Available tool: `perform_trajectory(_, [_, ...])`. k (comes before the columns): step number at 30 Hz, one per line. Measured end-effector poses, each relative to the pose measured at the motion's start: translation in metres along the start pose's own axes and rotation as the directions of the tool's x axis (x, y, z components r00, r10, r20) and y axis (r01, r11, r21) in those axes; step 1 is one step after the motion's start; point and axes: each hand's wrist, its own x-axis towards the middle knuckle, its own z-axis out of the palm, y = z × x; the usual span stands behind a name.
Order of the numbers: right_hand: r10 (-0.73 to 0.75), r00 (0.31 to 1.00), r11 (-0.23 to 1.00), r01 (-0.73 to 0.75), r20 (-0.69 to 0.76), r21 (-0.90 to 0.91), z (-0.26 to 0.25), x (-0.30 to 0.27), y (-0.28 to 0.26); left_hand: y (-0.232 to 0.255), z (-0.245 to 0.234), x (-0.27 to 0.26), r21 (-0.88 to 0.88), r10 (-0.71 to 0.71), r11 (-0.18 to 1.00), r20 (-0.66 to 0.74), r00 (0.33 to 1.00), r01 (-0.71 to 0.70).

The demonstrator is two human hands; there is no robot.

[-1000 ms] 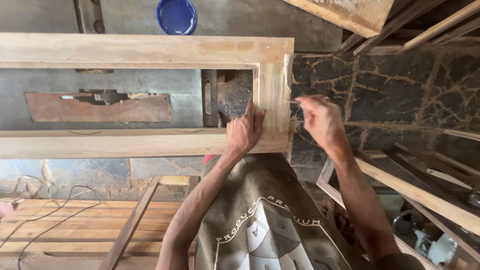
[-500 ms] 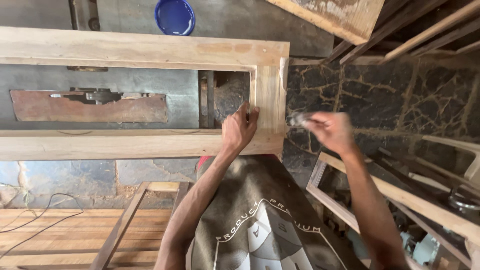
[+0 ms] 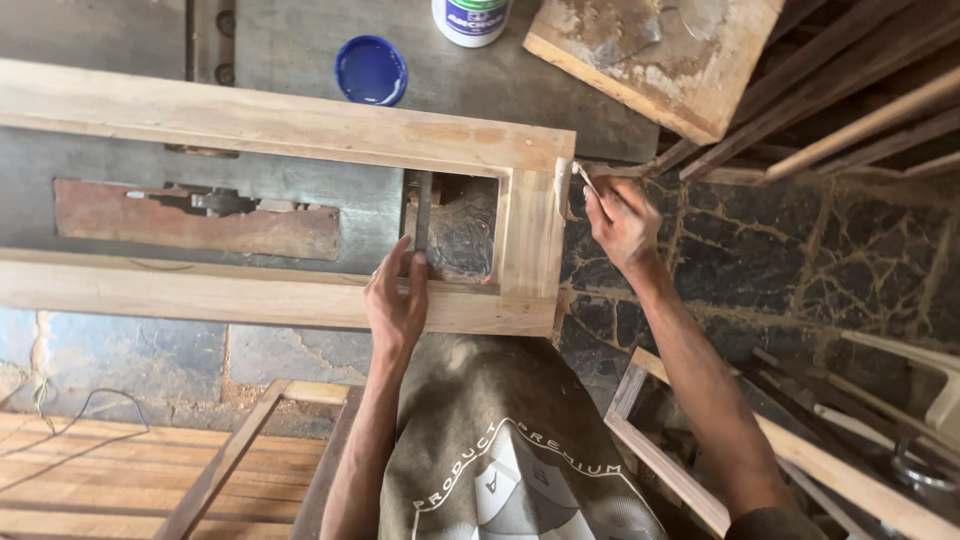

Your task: The person sands the surfaces and edges of a wooden frame using a small piece of sandpaper, handling the frame at various angles on a workbench.

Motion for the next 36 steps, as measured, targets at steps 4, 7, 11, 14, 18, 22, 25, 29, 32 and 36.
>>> perform_trajectory(4, [-0.082,0.988,0.997,0.081,0.131,0.015,0.018,-0.012,0.013,0.002,-0.006,-0.013,0.055,0.044,0.998,-0.17,0.984,-0.035])
perform_trajectory(7, [-0.199,0.958,0.975,0.214,0.207,-0.054,0.01,-0.022,0.01,-0.001,-0.004,-0.019,0.083,0.062,0.995,-0.189,0.98,-0.047])
perform_trajectory(11, [-0.197,0.92,0.962,0.248,0.34,-0.114,-0.002,-0.03,0.018,-0.018,0.004,-0.029,0.104,0.049,0.994,-0.179,0.983,-0.031])
perform_trajectory(14, [0.023,0.95,0.999,-0.01,0.312,-0.046,-0.024,-0.041,0.012,-0.046,0.003,-0.03,0.295,0.297,0.928,-0.217,0.93,-0.227])
perform_trajectory(18, [0.418,0.837,0.886,-0.461,0.353,0.043,-0.029,0.001,0.018,-0.062,-0.021,-0.032,0.491,0.311,0.856,-0.236,0.921,-0.163])
perform_trajectory(22, [0.016,0.962,0.996,0.009,0.273,-0.089,-0.02,0.056,0.004,-0.056,-0.042,-0.029,0.686,0.332,0.683,0.012,0.943,-0.249])
perform_trajectory(25, [-0.101,0.921,0.971,0.173,0.376,-0.163,-0.004,0.091,-0.012,-0.05,-0.036,-0.011,0.686,0.443,0.6,0.143,0.885,-0.411])
perform_trajectory(29, [-0.032,0.799,0.955,0.202,0.601,-0.217,0.01,0.1,-0.018,-0.048,-0.033,-0.013,0.594,0.485,0.683,0.064,0.872,-0.424])
perform_trajectory(32, [-0.028,0.767,0.966,0.187,0.642,-0.18,0.001,0.088,-0.023,-0.056,-0.033,-0.014,0.61,0.477,0.679,0.057,0.877,-0.409])
perform_trajectory(36, [0.002,0.733,0.978,0.139,0.68,-0.153,-0.002,0.067,-0.028,-0.063,-0.033,-0.014,0.597,0.477,0.695,0.034,0.878,-0.4])
